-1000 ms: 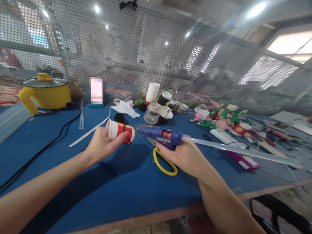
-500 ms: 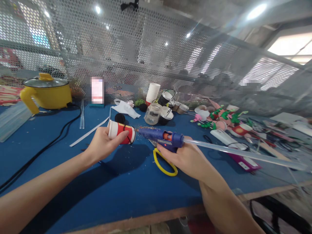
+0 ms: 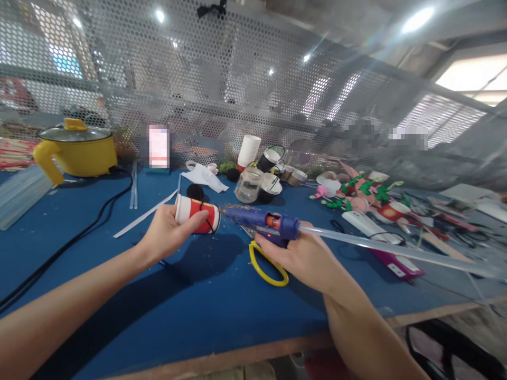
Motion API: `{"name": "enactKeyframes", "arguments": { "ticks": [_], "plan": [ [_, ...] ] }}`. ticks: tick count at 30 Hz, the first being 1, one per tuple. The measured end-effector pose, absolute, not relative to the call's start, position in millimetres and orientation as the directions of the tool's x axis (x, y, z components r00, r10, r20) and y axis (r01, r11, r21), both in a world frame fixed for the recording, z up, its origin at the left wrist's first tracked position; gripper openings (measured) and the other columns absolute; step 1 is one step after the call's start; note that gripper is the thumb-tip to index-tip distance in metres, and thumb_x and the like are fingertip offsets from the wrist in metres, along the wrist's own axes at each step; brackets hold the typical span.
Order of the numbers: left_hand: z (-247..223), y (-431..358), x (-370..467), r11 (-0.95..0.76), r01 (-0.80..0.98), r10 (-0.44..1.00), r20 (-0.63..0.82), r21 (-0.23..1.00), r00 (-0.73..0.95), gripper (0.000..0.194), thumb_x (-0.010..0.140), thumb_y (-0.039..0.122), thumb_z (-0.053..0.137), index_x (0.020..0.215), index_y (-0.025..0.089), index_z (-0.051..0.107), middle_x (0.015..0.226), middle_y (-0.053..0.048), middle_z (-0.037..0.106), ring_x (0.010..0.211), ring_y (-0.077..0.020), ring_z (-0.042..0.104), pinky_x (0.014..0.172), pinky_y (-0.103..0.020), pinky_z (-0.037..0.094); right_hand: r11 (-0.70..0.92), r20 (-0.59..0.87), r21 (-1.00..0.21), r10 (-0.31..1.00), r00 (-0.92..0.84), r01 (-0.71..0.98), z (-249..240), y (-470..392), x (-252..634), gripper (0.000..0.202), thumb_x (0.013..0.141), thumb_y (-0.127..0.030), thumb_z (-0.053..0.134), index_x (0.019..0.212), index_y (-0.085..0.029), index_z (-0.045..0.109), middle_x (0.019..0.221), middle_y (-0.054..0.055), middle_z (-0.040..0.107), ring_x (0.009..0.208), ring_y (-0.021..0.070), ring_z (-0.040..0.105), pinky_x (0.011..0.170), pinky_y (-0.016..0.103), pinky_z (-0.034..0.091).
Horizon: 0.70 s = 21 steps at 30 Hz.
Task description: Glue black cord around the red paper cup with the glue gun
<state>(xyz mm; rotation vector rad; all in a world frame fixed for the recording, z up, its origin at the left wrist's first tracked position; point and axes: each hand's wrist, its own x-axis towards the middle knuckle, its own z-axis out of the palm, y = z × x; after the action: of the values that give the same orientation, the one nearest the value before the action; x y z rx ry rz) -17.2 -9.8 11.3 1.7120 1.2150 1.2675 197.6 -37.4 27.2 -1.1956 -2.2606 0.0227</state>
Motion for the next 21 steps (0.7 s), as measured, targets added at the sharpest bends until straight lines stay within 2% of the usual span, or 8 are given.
{"name": "enactKeyframes", "arguments": {
  "ticks": [6, 10, 16, 21],
  "plan": [
    [13.9, -10.0, -17.4, -0.316, 0.246, 0.949, 0.307, 0.916, 0.076, 0.029, 0.064, 0.026, 0.060, 0.040, 0.016, 0.049, 0.041, 0.003, 0.054, 0.045, -0.0107, 0.053, 0.037, -0.016, 0.037, 0.568, 0.458, -0.353, 0.798, -0.392, 0.744, 23.4, -39.3, 198.3, 0.016, 0.076, -0.022, 0.047, 0.063, -0.018, 0.054, 0.055, 0.002, 0.056, 0.047, 0.0130, 0.050, 0.047, 0.025, 0.041],
    [15.3, -10.7, -16.9, -0.270, 0.232, 0.963, 0.264, 0.934, 0.059, 0.030, 0.064, 0.025, 0.061, 0.038, 0.016, 0.047, 0.036, 0.004, 0.048, 0.042, -0.0102, 0.051, 0.034, -0.016, 0.035, 0.561, 0.461, -0.346, 0.800, -0.384, 0.752, 23.5, -39.9, 197.6, 0.012, 0.074, -0.020, 0.047, 0.068, -0.017, 0.057, 0.057, 0.002, 0.057, 0.046, 0.0132, 0.050, 0.046, 0.025, 0.039],
    [16.0, -9.6, -16.2, -0.173, 0.181, 0.985, 0.175, 0.968, 0.006, 0.028, 0.064, 0.025, 0.061, 0.040, 0.018, 0.049, 0.027, 0.008, 0.034, 0.031, -0.0086, 0.042, 0.029, -0.017, 0.029, 0.577, 0.463, -0.372, 0.794, -0.393, 0.727, 24.3, -42.6, 195.5, 0.010, 0.072, -0.017, 0.049, 0.064, -0.018, 0.054, 0.055, 0.000, 0.055, 0.045, 0.0118, 0.049, 0.045, 0.023, 0.039],
    [18.6, -9.9, -15.1, -0.115, 0.155, 0.993, 0.119, 0.981, -0.017, 0.022, 0.064, 0.024, 0.063, 0.045, 0.016, 0.054, 0.027, 0.009, 0.034, 0.026, -0.0052, 0.032, 0.027, -0.017, 0.024, 0.530, 0.414, -0.433, 0.835, -0.362, 0.729, 23.0, -44.2, 195.7, 0.009, 0.074, -0.019, 0.047, 0.066, -0.019, 0.050, 0.056, 0.000, 0.054, 0.048, 0.0130, 0.051, 0.047, 0.024, 0.039]
  ]
}}
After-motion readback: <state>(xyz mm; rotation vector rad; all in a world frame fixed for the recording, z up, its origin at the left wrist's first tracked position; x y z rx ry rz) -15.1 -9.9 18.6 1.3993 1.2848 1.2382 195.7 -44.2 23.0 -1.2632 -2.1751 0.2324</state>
